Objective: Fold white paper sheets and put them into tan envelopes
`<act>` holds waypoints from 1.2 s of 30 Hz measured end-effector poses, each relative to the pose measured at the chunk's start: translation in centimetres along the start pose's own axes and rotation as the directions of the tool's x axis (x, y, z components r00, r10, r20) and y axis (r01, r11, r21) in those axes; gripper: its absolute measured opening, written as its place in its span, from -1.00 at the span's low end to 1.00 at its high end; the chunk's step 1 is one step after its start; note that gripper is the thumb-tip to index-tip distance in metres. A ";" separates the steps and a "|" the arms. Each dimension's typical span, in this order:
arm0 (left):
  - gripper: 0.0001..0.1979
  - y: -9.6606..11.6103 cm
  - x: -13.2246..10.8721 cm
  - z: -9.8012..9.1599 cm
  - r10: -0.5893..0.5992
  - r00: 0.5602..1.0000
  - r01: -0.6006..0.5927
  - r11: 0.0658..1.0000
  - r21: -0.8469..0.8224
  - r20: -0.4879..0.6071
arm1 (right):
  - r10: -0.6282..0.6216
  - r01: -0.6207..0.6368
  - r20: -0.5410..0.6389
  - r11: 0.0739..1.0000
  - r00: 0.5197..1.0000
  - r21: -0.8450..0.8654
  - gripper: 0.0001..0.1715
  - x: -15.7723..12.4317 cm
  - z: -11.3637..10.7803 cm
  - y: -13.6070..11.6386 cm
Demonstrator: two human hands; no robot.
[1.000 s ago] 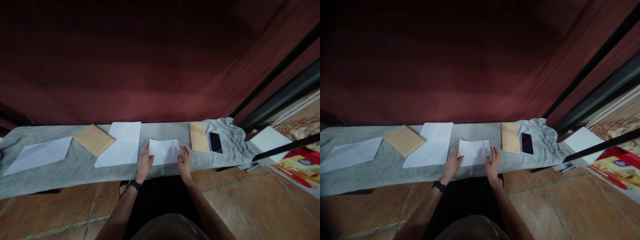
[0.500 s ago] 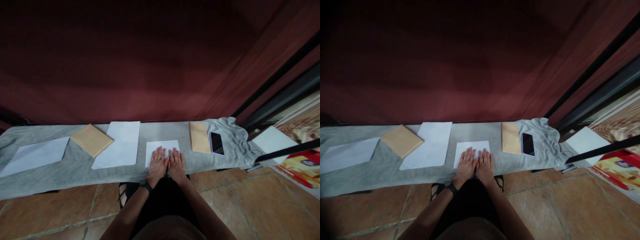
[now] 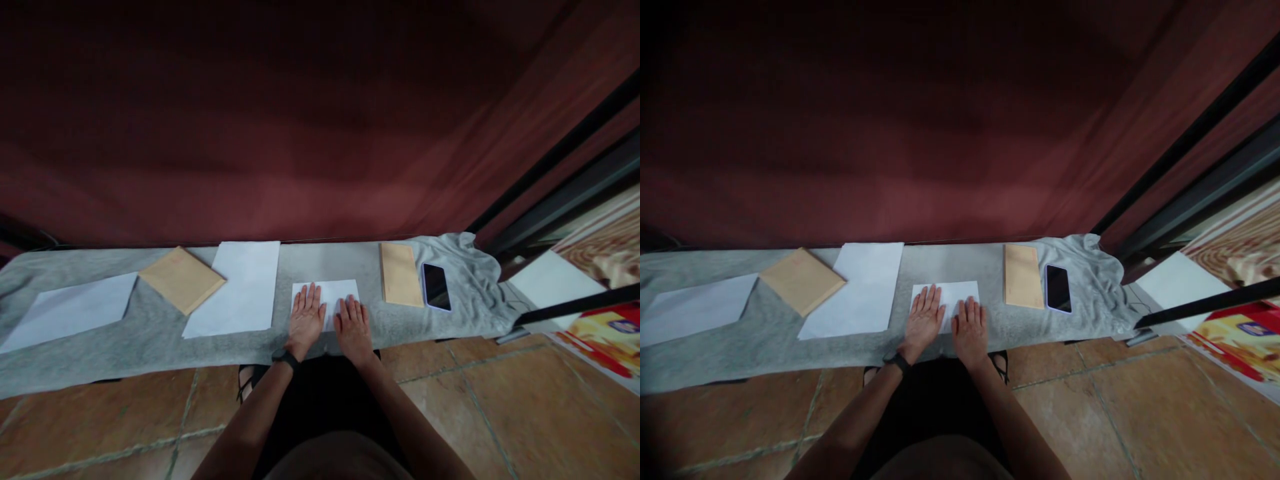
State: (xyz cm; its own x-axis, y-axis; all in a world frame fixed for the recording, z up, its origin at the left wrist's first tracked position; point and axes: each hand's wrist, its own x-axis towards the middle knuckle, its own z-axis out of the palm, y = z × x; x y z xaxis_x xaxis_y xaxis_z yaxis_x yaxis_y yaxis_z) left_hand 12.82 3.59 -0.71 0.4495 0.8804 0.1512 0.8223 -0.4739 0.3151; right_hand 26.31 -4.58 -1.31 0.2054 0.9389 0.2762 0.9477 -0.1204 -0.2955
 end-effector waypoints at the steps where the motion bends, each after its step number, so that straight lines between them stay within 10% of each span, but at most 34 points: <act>1: -0.40 0.0 0.0 -0.1 0.003 1.000 -0.003 1.000 0.007 0.006 | -0.010 0.009 0.023 1.000 1.000 0.025 -0.41 0.8 0.0 -0.2; 9: -0.42 0.0 0.1 -0.4 0.000 0.999 0.000 1.000 0.018 0.037 | -0.163 0.158 0.086 0.985 0.983 0.064 -0.43 5.3 1.7 -1.2; 36: -0.36 -2.0 -1.8 -0.3 -0.176 0.976 0.188 0.978 0.086 -0.130 | -0.037 0.016 -0.146 0.990 0.989 -0.142 -0.31 2.9 2.4 4.8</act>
State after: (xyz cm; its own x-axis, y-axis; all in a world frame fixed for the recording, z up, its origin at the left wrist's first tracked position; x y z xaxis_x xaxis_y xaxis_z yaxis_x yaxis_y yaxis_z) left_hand 10.29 2.96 -1.36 0.2484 0.9448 0.2134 0.9190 -0.2995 0.2563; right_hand 30.88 -1.65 -4.09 0.2040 0.8855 0.4174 0.9759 -0.1500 -0.1586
